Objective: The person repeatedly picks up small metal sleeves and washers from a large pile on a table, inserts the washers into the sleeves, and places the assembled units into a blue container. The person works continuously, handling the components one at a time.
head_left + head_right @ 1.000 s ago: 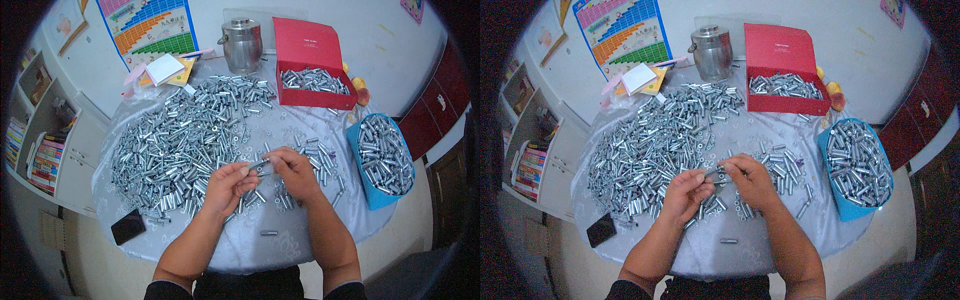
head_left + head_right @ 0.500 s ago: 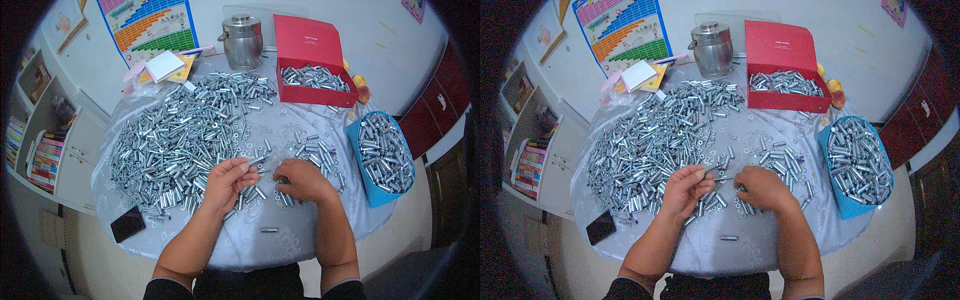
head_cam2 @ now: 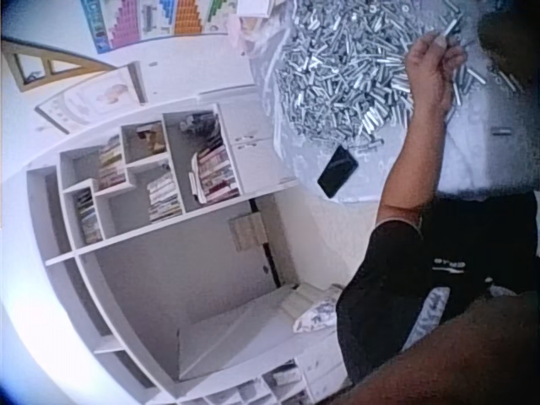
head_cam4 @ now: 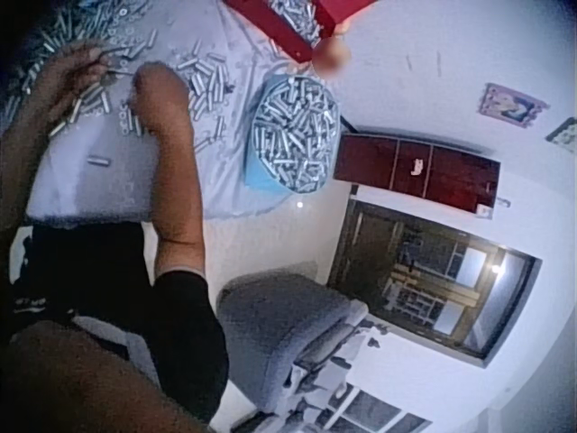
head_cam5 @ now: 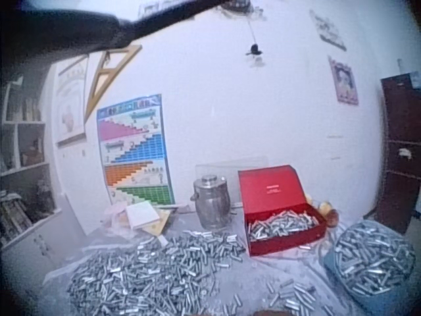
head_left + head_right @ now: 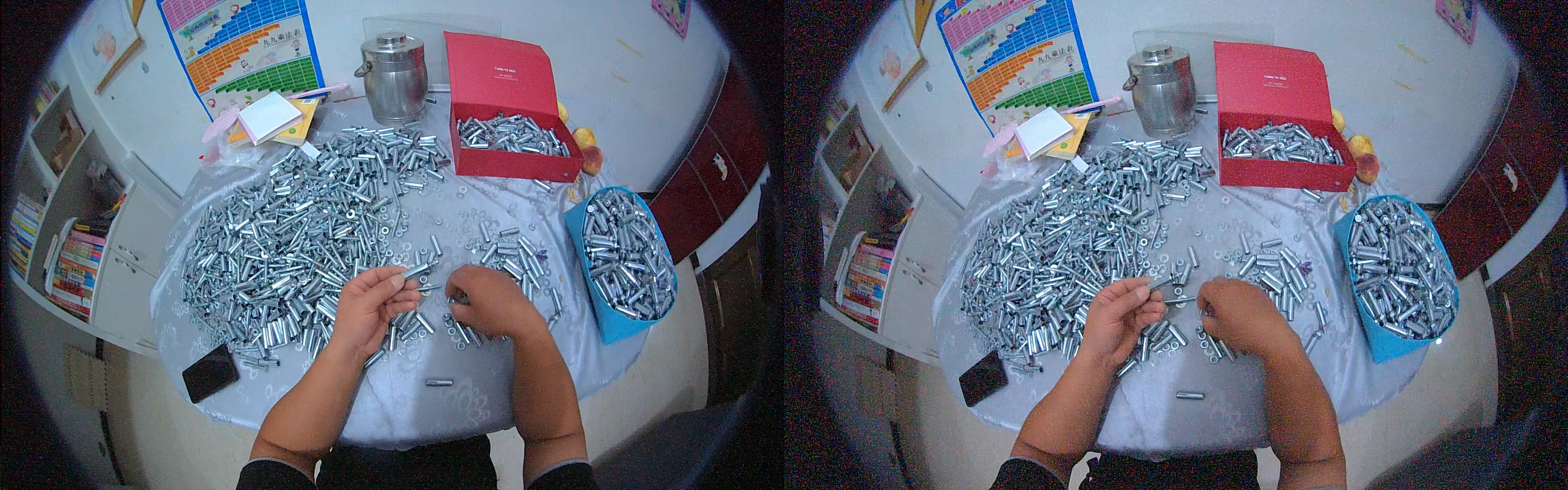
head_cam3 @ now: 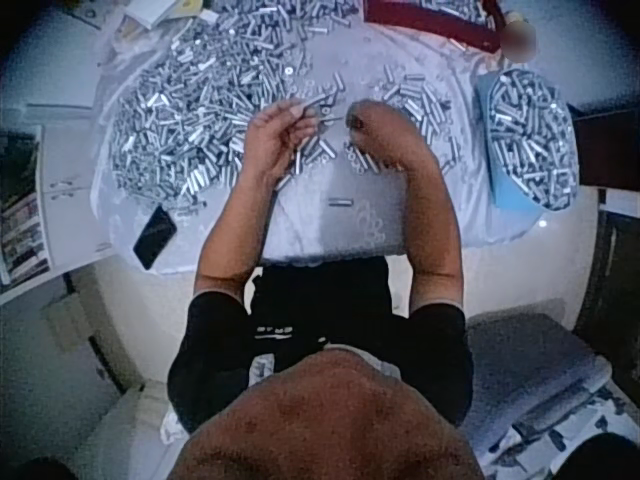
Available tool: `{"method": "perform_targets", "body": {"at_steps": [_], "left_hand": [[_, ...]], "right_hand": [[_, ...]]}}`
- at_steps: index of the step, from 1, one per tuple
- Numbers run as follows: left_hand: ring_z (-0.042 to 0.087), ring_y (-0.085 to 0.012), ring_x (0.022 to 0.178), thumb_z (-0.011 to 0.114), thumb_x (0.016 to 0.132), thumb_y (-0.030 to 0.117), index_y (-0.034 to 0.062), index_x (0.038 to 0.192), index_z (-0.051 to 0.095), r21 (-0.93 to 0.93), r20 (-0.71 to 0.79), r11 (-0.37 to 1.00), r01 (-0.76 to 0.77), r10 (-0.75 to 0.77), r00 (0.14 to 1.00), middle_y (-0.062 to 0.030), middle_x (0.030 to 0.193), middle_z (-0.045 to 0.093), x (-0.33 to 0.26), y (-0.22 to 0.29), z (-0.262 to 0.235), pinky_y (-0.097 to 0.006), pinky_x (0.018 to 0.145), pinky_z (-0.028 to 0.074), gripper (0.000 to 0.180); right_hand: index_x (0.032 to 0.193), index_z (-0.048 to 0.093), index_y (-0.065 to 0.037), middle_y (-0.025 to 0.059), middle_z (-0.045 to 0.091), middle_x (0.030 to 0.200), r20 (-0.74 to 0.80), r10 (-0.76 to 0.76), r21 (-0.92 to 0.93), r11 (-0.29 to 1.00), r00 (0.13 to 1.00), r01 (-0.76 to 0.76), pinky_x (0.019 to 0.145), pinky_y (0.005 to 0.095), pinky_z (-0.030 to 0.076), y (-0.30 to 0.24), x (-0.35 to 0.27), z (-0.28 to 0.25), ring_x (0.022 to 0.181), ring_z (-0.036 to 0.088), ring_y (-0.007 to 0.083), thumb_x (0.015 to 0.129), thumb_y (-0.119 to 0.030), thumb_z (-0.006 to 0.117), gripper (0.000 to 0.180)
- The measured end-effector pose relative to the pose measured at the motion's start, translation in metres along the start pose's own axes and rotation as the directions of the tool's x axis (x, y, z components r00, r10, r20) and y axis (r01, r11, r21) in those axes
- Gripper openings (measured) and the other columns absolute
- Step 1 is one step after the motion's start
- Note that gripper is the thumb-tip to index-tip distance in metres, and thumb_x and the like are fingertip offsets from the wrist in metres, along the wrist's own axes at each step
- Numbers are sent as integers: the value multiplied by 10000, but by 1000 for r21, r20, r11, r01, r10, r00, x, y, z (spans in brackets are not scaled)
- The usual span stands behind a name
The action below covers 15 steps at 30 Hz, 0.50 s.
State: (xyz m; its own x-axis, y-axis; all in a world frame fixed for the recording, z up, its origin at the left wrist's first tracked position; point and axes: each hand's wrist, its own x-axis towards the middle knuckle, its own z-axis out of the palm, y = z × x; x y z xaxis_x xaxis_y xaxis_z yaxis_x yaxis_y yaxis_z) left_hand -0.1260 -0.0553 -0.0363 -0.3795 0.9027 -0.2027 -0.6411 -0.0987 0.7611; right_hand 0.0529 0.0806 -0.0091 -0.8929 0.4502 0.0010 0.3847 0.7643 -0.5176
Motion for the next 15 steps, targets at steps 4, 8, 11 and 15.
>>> {"method": "perform_targets", "body": {"at_steps": [4,8,11,15], "left_hand": [[717,-226,809,595,925,47,-55,1111,604,-7,7,1000,0,0,1000,-177,956,698,0,0,1,-292,706,607,212],[717,-223,802,599,923,46,-55,1099,613,7,1,1000,9,-9,1000,-175,948,699,-1,2,3,-287,699,608,202],[718,-223,798,601,922,43,-55,1091,619,21,-2,1000,9,-9,1000,-175,938,700,-1,2,3,-286,692,609,196],[717,-227,792,606,913,33,-57,1075,626,44,2,999,-3,3,1000,-173,925,699,-1,1,3,-287,685,610,186]], "right_hand": [[949,664,-36,119,658,902,-277,111,288,957,955,-28,736,354,512,2,8,-1,805,648,243,763,-104,708,203],[990,678,-34,66,649,888,-359,128,527,845,924,88,667,263,494,1,11,0,728,613,126,790,-75,728,210],[1009,682,-35,53,647,892,-380,89,566,809,921,155,656,253,487,-1,12,2,722,601,107,803,-60,722,212],[1024,683,-34,50,647,905,-362,62,592,786,930,178,656,252,483,1,12,5,723,593,104,810,-58,722,218]]}}
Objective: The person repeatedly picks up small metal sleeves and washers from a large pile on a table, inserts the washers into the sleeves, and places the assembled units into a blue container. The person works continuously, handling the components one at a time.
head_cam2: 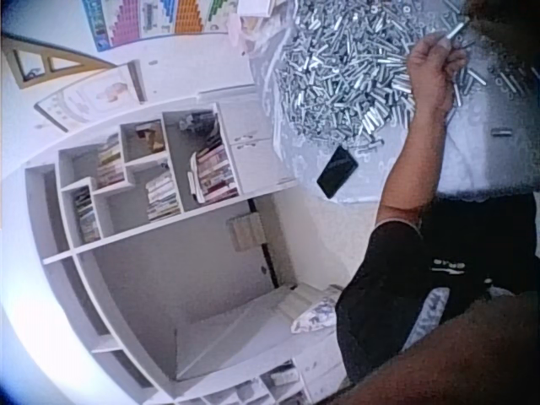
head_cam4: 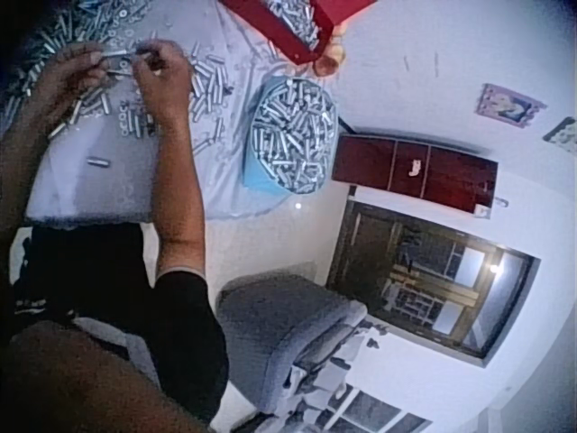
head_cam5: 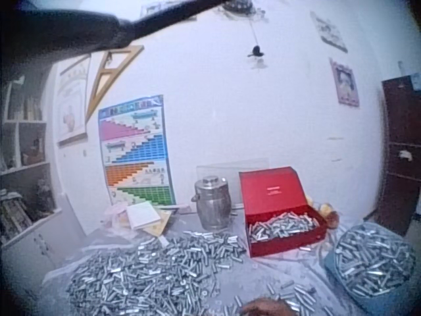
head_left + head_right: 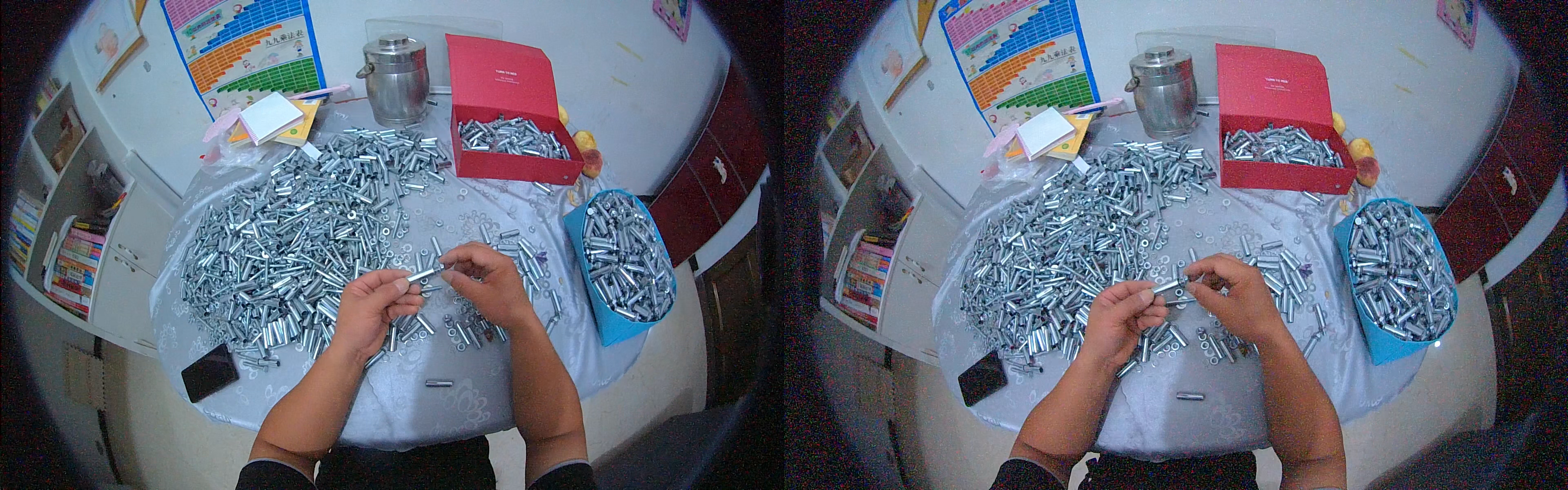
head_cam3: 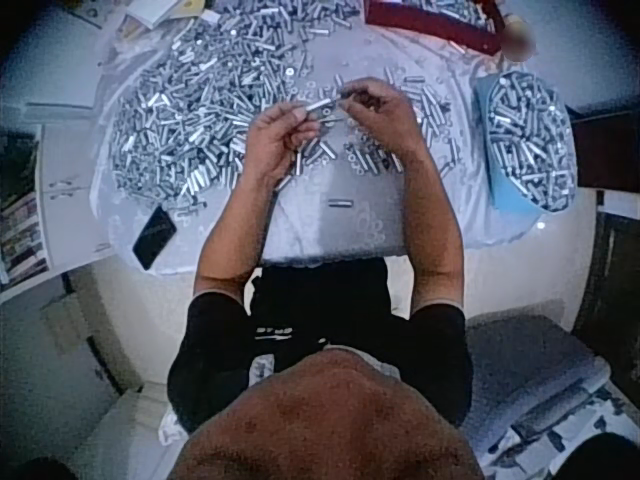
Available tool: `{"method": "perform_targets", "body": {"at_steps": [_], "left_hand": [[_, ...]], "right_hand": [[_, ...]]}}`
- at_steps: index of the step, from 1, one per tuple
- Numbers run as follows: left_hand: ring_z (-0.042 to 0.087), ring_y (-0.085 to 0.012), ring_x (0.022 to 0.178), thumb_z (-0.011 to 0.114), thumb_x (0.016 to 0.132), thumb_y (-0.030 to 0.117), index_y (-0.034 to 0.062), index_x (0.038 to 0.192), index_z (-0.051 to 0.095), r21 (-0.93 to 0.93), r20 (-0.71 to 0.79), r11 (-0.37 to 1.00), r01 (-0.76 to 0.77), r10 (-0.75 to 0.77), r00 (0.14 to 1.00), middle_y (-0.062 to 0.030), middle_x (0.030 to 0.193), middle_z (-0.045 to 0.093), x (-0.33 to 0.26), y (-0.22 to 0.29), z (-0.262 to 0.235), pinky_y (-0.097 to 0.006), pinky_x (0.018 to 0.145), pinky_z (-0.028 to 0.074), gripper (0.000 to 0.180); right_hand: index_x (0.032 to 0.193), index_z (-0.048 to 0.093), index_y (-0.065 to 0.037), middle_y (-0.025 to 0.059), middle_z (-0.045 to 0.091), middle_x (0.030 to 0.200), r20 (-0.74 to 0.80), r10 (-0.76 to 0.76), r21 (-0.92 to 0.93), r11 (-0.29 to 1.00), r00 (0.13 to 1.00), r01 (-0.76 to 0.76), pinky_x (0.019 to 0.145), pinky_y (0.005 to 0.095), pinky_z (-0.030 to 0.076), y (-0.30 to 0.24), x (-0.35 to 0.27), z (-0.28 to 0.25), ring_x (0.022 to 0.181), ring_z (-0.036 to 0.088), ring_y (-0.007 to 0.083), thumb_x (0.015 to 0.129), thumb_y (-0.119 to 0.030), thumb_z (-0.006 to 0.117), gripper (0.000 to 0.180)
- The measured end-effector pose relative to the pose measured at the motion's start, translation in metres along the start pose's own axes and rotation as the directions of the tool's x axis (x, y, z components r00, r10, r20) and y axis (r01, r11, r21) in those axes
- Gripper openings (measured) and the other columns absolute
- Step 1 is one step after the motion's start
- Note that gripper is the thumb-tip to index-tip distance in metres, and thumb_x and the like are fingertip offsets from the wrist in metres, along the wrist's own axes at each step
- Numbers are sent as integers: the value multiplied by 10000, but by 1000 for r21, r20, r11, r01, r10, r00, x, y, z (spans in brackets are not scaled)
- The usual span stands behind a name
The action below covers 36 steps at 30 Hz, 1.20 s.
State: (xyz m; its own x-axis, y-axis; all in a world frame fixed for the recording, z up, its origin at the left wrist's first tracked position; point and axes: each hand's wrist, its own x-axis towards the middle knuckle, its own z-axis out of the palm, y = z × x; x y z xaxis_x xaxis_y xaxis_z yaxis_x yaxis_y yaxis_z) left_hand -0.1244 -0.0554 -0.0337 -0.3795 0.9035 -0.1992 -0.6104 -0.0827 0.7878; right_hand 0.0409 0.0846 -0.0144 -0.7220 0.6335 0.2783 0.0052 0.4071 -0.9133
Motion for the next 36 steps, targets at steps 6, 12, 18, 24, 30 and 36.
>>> {"method": "perform_targets", "body": {"at_steps": [6,12,18,24,30,36], "left_hand": [[713,-225,786,614,901,14,-66,1060,635,71,-19,997,-21,23,1000,-169,918,698,-2,1,4,-289,692,606,179],[709,-218,798,608,908,14,-80,1086,634,190,14,978,-92,91,996,-174,935,699,-3,-1,5,-299,709,603,203],[708,-219,805,609,914,26,-73,1101,632,224,5,969,-108,110,994,-169,941,699,-2,-3,5,-296,719,598,213],[709,-222,794,610,912,31,-65,1091,635,207,-13,971,-121,126,992,-163,922,698,-4,-2,8,-294,713,599,205],[711,-228,763,614,901,24,-58,1069,641,181,-49,976,-121,132,990,-162,901,700,-3,-1,8,-310,688,608,189],[709,-222,793,609,910,31,-64,1091,632,183,-33,976,-118,126,992,-170,923,699,-2,-2,5,-298,715,599,205]], "right_hand": [[1005,682,-29,41,642,829,-21,20,23,1000,1000,-20,634,251,475,3,-1,3,692,575,93,840,-92,713,180],[941,665,-14,11,614,719,39,213,-117,971,976,-207,578,248,450,0,0,4,626,540,81,915,-156,649,146],[848,648,-15,15,595,681,-104,146,231,966,984,-119,558,267,436,-3,1,15,611,540,88,948,-245,610,253],[907,643,-22,6,606,733,61,250,-13,968,966,-249,567,255,445,9,0,5,635,553,87,941,-215,620,197],[918,642,-25,40,611,731,137,263,35,962,955,-270,596,270,460,5,-1,5,649,562,98,961,-285,588,269],[931,642,-24,38,609,735,49,133,163,977,990,-139,609,270,467,12,-1,14,658,561,98,966,-277,576,265]]}}
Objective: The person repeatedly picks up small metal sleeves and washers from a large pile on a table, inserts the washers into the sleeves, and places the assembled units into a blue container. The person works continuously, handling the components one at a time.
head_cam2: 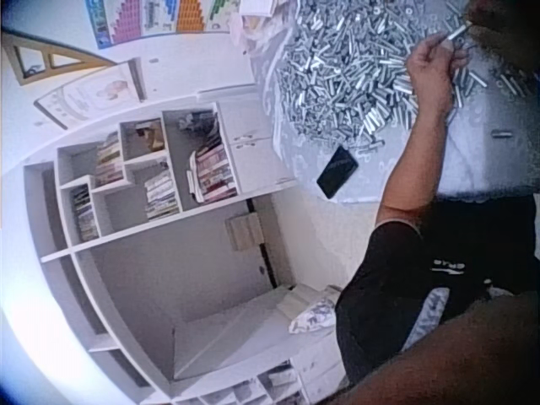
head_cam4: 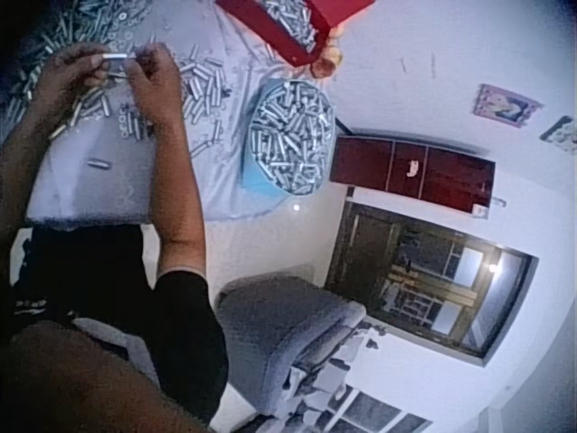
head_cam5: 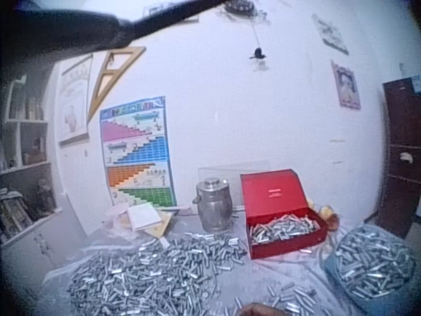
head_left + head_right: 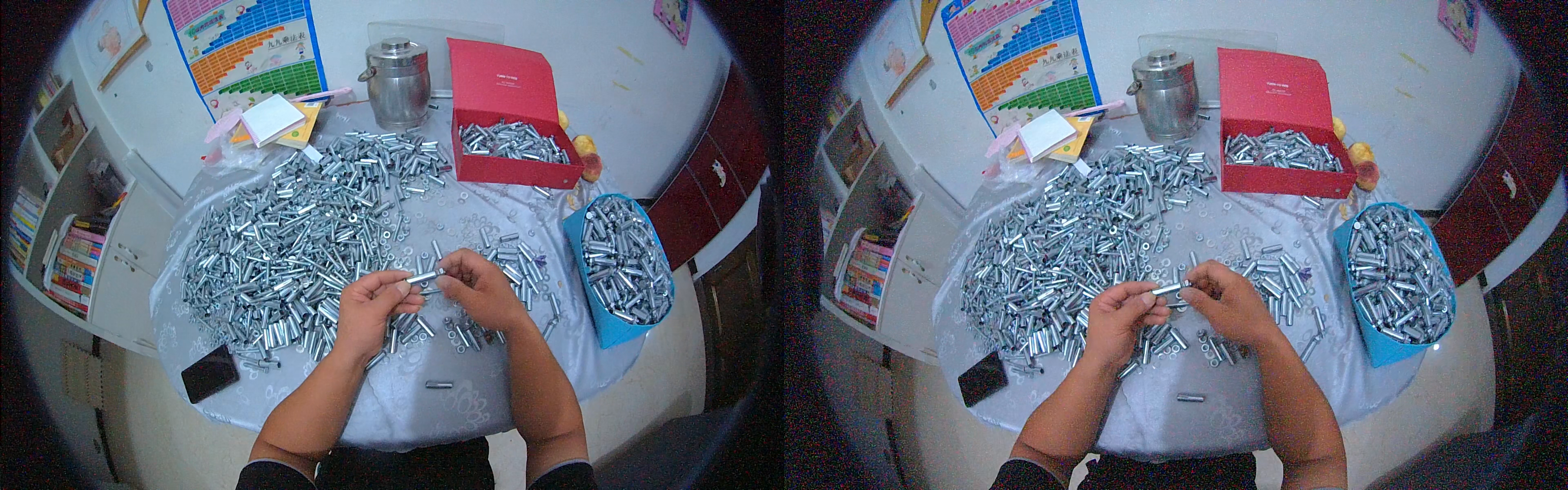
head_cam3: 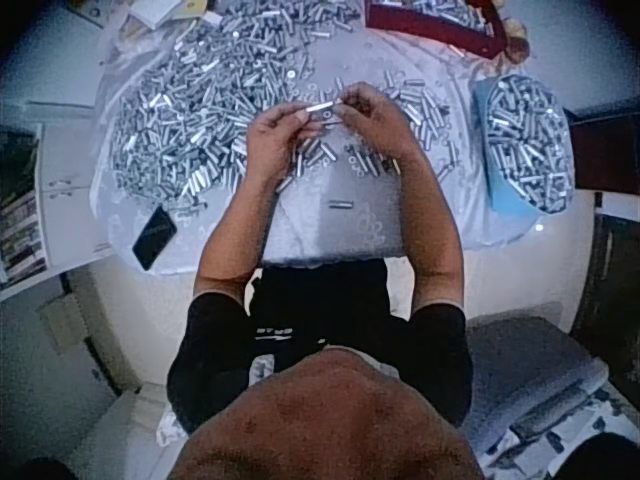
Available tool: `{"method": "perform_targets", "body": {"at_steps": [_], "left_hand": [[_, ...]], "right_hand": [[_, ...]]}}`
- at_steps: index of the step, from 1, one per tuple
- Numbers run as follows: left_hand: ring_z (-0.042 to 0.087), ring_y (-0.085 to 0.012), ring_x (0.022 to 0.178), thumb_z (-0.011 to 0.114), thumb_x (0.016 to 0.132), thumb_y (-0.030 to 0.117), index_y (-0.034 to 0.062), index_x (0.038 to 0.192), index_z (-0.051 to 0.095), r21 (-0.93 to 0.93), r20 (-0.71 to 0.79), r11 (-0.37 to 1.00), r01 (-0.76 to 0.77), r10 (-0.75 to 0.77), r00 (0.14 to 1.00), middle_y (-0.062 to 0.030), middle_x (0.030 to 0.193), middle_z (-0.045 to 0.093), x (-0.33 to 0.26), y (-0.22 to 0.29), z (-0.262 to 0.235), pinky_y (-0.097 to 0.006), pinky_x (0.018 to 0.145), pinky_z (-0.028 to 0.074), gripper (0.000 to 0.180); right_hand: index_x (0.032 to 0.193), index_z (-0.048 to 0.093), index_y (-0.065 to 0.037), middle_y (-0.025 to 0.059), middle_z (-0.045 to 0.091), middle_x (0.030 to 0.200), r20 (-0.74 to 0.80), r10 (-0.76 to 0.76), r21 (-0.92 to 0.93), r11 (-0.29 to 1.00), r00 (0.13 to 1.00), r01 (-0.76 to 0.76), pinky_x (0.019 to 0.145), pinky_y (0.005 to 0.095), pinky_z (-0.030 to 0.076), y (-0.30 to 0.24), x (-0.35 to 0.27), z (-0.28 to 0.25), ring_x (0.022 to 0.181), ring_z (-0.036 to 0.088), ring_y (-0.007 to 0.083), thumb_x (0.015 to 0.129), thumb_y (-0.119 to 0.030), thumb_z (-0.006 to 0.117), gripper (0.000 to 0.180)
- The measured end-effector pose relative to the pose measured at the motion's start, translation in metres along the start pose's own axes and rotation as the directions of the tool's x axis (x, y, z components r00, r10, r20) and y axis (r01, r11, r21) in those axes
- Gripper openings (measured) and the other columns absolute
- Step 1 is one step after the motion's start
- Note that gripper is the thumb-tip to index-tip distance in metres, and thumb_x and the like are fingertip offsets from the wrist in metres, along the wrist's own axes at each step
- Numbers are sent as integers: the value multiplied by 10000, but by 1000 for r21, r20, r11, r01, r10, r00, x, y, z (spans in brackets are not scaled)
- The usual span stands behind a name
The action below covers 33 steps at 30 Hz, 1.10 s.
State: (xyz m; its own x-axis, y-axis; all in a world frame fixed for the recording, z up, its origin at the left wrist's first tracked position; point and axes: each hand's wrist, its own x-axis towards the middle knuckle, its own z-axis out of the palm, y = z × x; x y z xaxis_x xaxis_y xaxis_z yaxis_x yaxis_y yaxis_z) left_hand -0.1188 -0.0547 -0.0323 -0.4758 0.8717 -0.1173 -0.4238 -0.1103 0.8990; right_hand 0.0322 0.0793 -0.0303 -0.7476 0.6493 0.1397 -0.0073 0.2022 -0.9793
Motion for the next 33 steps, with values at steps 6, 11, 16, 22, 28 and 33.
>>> {"method": "perform_targets", "body": {"at_steps": [6,11,16,22,28,33], "left_hand": [[709,-227,801,605,913,27,-75,1090,627,-4,-6,1000,13,-13,1000,-177,932,698,0,0,2,-299,728,597,205],[710,-230,794,604,911,17,-79,1085,626,-11,-4,1000,18,-18,1000,-179,929,697,0,0,1,-302,724,601,200],[710,-230,791,602,912,14,-79,1084,627,-22,-6,999,25,-26,1000,-176,928,697,-1,0,2,-304,726,602,197],[710,-228,791,601,910,11,-73,1086,628,-19,-8,1000,13,-13,1000,-174,928,698,1,-1,1,-301,720,601,198],[710,-227,792,601,907,9,-72,1081,631,-9,-12,1000,28,-28,1000,-174,933,699,2,-2,1,-300,718,600,195],[710,-241,770,601,895,21,-74,1074,625,28,-40,999,25,-24,999,-176,903,696,1,-1,4,-310,691,606,204]], "right_hand": [[895,634,-15,14,594,705,-96,-27,31,999,995,30,607,269,463,-5,1,6,649,546,92,958,-264,591,260],[881,632,-15,8,593,698,17,117,-73,991,993,-116,585,269,446,-2,1,-8,639,537,88,956,-257,591,257],[884,633,-19,12,595,702,6,71,-96,993,997,-70,574,267,438,-11,-1,-3,637,532,83,950,-251,602,244],[972,622,-17,9,588,758,5,80,-66,995,997,-80,604,238,437,-14,-1,-1,661,531,70,952,-203,599,188],[953,632,-20,38,606,749,5,58,-42,997,998,-58,593,262,443,-1,0,-3,671,546,86,936,-202,633,183],[950,635,-18,19,615,764,9,234,-138,963,972,-230,608,254,451,-12,2,-9,678,550,83,931,-190,641,173]]}}
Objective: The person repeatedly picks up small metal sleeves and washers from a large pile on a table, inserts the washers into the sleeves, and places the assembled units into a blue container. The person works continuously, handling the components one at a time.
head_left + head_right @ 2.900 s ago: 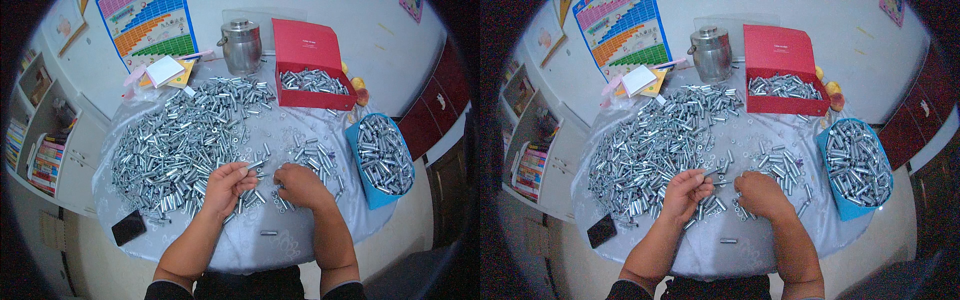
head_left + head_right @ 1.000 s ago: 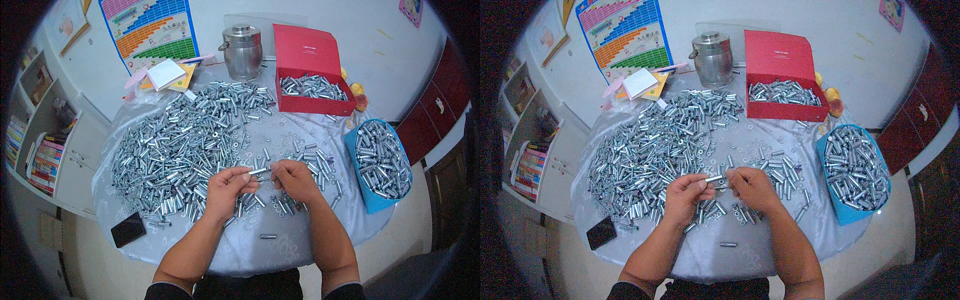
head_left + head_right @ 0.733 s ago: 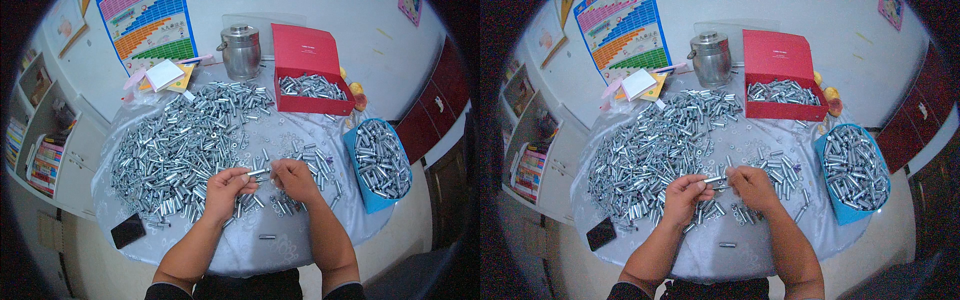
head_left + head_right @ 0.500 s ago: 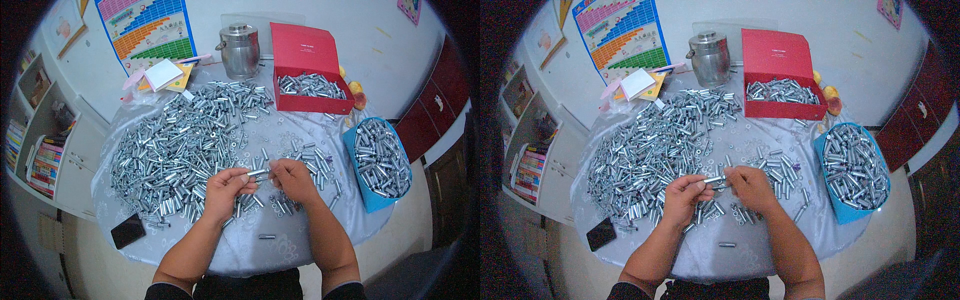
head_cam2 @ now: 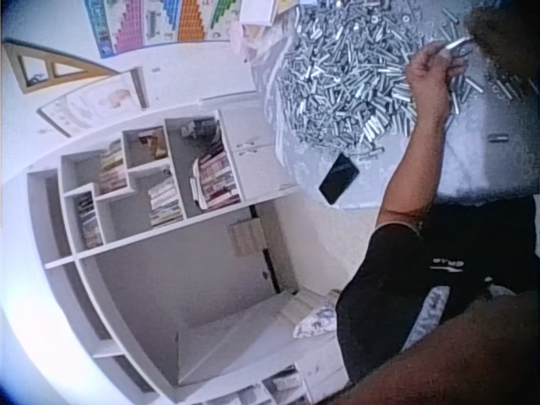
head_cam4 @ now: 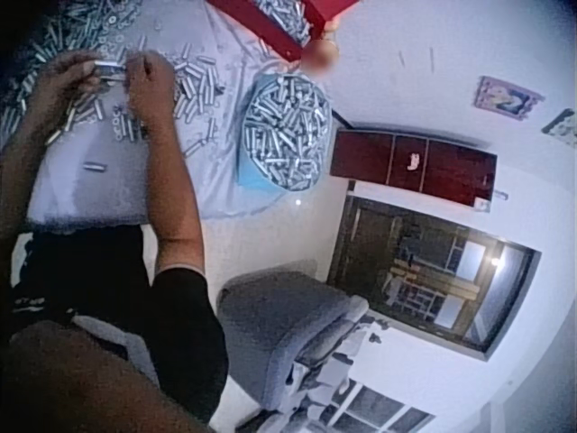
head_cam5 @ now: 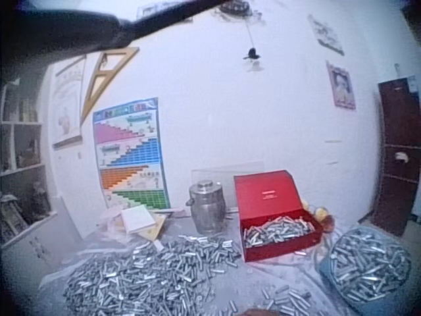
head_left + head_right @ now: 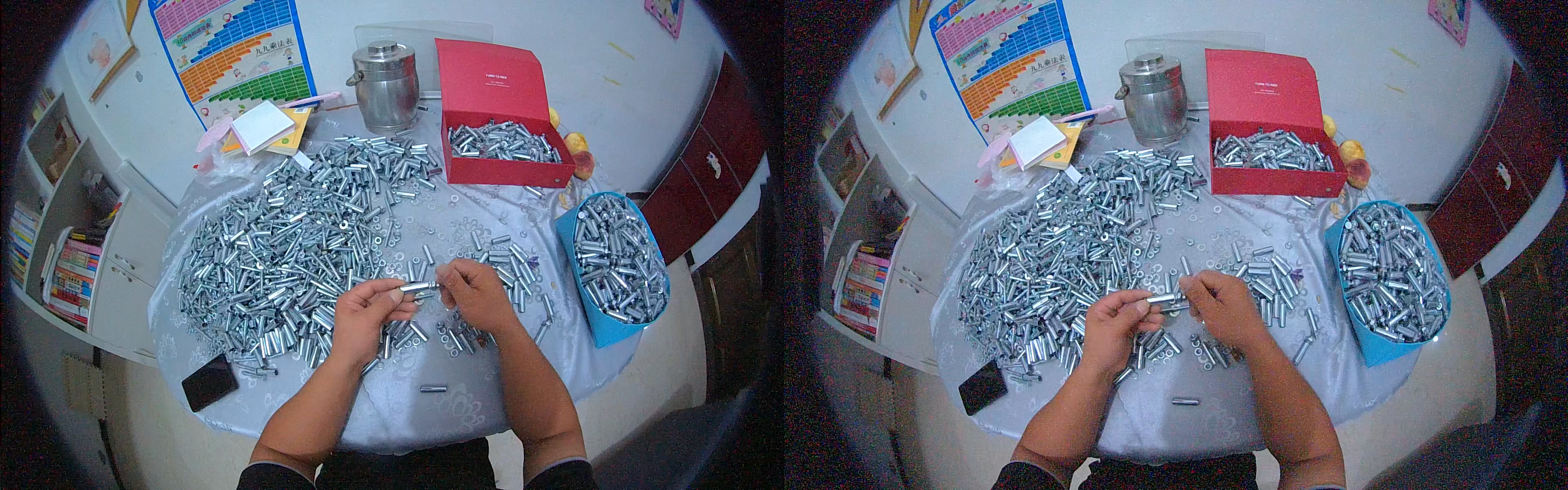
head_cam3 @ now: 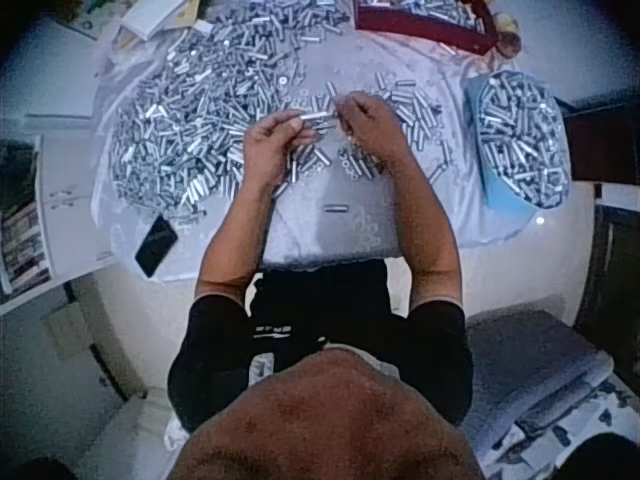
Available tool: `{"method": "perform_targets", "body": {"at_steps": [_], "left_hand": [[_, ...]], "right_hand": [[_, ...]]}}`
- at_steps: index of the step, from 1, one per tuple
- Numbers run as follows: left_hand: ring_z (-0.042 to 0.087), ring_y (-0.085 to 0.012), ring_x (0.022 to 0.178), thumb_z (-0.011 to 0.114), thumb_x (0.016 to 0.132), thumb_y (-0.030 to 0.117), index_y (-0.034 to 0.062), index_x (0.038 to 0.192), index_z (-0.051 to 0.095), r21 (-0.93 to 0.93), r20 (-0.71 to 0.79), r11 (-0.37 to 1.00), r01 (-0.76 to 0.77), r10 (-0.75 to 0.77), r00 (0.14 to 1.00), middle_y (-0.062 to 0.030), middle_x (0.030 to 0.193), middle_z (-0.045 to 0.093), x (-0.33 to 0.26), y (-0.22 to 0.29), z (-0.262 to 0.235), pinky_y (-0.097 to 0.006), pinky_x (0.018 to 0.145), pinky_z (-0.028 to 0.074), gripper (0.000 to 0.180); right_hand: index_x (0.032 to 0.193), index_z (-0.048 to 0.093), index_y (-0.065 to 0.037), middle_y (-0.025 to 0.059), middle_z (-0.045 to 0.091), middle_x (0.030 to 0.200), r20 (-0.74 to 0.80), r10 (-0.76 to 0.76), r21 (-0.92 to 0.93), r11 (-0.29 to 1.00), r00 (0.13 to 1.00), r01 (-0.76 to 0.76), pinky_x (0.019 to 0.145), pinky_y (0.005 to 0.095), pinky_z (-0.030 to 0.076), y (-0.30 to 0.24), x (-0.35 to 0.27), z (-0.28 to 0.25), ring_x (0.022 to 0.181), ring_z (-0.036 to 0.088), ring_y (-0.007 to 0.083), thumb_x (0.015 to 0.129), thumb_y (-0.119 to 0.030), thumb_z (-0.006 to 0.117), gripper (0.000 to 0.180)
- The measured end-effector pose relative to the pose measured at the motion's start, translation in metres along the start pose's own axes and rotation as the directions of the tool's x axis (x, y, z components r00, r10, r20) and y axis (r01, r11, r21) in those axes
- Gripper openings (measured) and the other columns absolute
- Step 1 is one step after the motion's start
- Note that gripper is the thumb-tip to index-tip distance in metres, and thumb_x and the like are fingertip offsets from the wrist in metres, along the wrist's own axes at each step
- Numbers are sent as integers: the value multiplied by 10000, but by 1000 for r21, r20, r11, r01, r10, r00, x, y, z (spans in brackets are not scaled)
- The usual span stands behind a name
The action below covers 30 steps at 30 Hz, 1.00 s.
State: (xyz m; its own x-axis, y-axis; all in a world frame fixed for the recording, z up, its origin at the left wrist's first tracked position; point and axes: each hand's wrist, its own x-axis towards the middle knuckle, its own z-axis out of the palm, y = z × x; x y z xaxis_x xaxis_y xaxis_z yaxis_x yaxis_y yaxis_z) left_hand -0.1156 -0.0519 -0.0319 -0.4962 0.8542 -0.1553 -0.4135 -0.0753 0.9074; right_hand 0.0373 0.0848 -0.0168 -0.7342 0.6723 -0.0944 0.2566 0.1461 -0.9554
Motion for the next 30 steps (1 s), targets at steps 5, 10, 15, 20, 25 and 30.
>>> {"method": "perform_targets", "body": {"at_steps": [5,10,15,20,25,30], "left_hand": [[710,-243,787,598,892,6,-75,1077,626,-10,18,1000,-14,14,1000,-178,920,695,0,0,0,-310,706,605,204],[705,-223,835,614,900,-8,-68,1107,631,31,49,997,-71,69,996,-174,951,700,-5,-1,1,-308,750,598,216],[704,-224,840,618,906,7,-65,1106,633,-10,32,994,-110,110,993,-177,952,697,-6,5,7,-308,752,598,213],[702,-216,835,630,897,2,-71,1073,640,-8,72,1000,-4,5,997,-166,939,701,-7,13,22,-299,750,589,191],[700,-196,834,649,873,-4,-68,1060,651,182,255,974,-135,86,963,-152,938,708,-6,1,49,-293,762,576,198],[700,-200,811,658,889,51,-70,1060,651,99,338,993,-68,31,941,-151,937,705,-9,-13,91,-297,750,577,210]], "right_hand": [[956,618,-11,15,627,809,28,-91,152,985,995,86,664,231,462,-3,-2,2,721,577,82,932,-128,620,119],[998,623,-12,14,644,844,56,-163,294,946,985,140,682,232,473,9,2,4,759,592,75,910,-89,642,119],[1035,631,-3,22,660,878,23,-264,284,927,964,247,701,237,488,2,-4,5,789,606,75,889,-55,660,157],[1040,652,-11,14,654,862,-90,-144,155,975,985,157,661,228,480,-7,-25,-4,761,598,70,866,-60,690,185],[1053,644,-5,32,679,895,-242,-122,250,951,962,184,639,241,492,17,-57,-17,751,611,79,873,-95,705,210],[1058,640,5,44,670,892,-462,-51,345,909,885,233,756,269,523,30,-95,-35,825,637,119,873,-29,681,192]]}}
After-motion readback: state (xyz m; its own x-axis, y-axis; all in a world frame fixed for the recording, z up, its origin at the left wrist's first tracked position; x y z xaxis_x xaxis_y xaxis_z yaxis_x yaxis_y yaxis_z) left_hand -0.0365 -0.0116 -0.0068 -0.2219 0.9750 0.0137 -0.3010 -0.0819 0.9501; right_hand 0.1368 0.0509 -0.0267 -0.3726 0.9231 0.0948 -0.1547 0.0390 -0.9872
